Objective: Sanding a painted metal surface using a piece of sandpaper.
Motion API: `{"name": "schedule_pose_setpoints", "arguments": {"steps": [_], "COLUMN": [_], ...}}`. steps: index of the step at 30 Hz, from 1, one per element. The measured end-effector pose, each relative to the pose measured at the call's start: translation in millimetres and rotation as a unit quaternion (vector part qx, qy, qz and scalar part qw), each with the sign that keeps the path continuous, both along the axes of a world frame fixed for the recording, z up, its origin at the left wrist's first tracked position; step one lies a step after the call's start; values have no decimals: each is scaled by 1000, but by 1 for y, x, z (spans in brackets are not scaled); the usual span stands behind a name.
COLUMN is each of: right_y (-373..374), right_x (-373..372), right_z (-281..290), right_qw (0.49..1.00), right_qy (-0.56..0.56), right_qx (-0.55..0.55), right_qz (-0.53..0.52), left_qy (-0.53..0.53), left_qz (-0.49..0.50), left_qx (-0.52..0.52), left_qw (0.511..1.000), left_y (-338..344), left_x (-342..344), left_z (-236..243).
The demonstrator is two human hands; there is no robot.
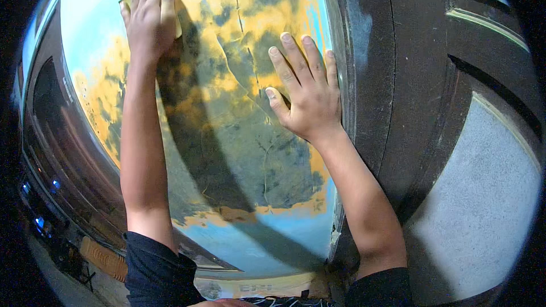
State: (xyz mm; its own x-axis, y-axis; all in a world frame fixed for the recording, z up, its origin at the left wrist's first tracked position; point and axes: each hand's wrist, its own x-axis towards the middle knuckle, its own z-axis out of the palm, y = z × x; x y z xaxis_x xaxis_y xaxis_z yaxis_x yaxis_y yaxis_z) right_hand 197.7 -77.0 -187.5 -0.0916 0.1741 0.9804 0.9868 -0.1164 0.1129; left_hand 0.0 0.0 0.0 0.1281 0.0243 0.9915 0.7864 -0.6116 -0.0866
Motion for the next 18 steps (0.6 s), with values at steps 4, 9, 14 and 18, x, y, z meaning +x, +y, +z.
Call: {"name": "schedule_pose_setpoints", "arguments": {"steps": [4,9,14,18], "right_y": [-4,-3,-1,-1], "right_x": [3,-1,4,2], "right_z": [1,1,0,0], "right_qw": [1000,1000,1000,1000], "right_qy": [-9,-6,-6,-2], "right_qx": [14,12,22,19], "right_qz": [17,18,20,19], "left_qy": [-3,-3,7,23], "left_qz": [-10,-25,-25,-9], "left_qx": [66,175,-17,-91], "left_qw": [998,984,1000,996], "left_y": [32,42,-16,-41], "left_x": [7,19,42,54], "left_z": [-20,-17,-16,-28]}}
